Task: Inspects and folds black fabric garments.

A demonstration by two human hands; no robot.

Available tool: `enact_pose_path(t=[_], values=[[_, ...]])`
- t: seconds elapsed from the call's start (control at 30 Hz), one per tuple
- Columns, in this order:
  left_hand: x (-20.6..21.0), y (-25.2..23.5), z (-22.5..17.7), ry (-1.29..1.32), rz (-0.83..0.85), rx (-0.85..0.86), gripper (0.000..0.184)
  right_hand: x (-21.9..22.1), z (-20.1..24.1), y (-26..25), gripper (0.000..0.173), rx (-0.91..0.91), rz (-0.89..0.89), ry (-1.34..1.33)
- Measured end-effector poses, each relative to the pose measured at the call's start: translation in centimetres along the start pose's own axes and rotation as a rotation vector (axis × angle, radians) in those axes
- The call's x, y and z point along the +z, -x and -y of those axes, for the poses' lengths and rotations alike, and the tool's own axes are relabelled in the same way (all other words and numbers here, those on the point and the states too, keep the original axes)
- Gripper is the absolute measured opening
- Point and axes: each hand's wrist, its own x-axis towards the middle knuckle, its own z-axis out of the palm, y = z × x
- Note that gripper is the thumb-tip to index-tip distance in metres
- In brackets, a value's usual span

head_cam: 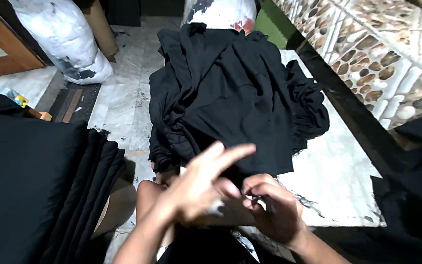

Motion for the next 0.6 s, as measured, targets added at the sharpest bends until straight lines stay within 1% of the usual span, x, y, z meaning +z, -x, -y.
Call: enact_pose_path(t=[0.03, 0.07, 0.1, 0.13, 0.17, 0.2, 0.23, 0.27, 0.3, 0.33, 0.37, 0.4, 0.43, 0.47, 0.5, 0.57, 0.6], values=[[-1.3, -1.0, 0.3, 0.101, -0.106, -0.003, 0.087, -0.3, -0.1, 0.6, 0.019, -0.010, -0.014, 0.007], [-2.7, -2.2, 1.1, 0.181, -0.269, -0.015, 0.084, -0.8, -0.4, 1.2, 0.019, -0.007, -0.004, 0.060], [-4.1, -3.3, 2.2, 0.227, -0.433, -0.056, 0.075, -1.2, -0.9, 1.8, 0.023, 0.019, 0.025, 0.140], [-5.3, -4.3, 3.5, 0.248, -0.558, -0.146, 0.065, -1.6, -1.5, 2.3, 0.029, 0.061, 0.068, 0.241], [-6.2, -4.8, 4.5, 0.251, -0.642, -0.246, 0.061, -1.8, -2.2, 2.7, 0.034, 0.106, 0.121, 0.353], [-6.4, -4.9, 5.1, 0.189, -0.688, -0.314, 0.063, -2.0, -3.0, 3.1, 0.036, 0.139, 0.166, 0.455], [-5.9, -4.4, 5.1, 0.053, -0.683, -0.331, 0.067, -2.1, -4.0, 3.4, 0.033, 0.167, 0.195, 0.516], [-4.7, -3.3, 4.6, -0.132, -0.628, -0.298, 0.066, -2.3, -4.8, 3.9, 0.025, 0.172, 0.176, 0.535], [-2.9, -1.9, 3.8, -0.295, -0.551, -0.222, 0.053, -2.5, -5.2, 4.2, 0.021, 0.144, 0.120, 0.546], [-0.7, -0.6, 3.3, -0.404, -0.484, -0.106, 0.039, -2.8, -5.2, 4.1, 0.023, 0.102, 0.052, 0.526], [1.6, 0.7, 2.9, -0.440, -0.391, 0.003, 0.029, -3.0, -4.6, 3.8, 0.027, 0.057, -0.007, 0.476], [3.6, 1.7, 2.7, -0.443, -0.274, 0.097, 0.027, -3.1, -3.5, 3.4, 0.030, 0.002, -0.043, 0.433], [5.1, 2.3, 2.7, -0.445, -0.193, 0.183, 0.028, -3.2, -2.4, 2.9, 0.031, -0.056, -0.054, 0.415], [5.7, 2.6, 3.1, -0.472, -0.197, 0.227, 0.027, -3.5, -1.3, 2.3, 0.032, -0.109, -0.056, 0.408], [5.6, 2.8, 3.8, -0.487, -0.300, 0.219, 0.024, -3.9, -0.5, 1.7, 0.031, -0.144, -0.059, 0.413], [4.1, 2.5, 5.6, -0.475, -0.579, 0.124, 0.014, -4.7, 0.2, 0.1, 0.030, -0.152, -0.123, 0.428], [3.7, 2.2, 6.0, -0.400, -0.653, 0.094, 0.013, -4.5, -0.1, -0.9, 0.029, -0.143, -0.180, 0.437]])
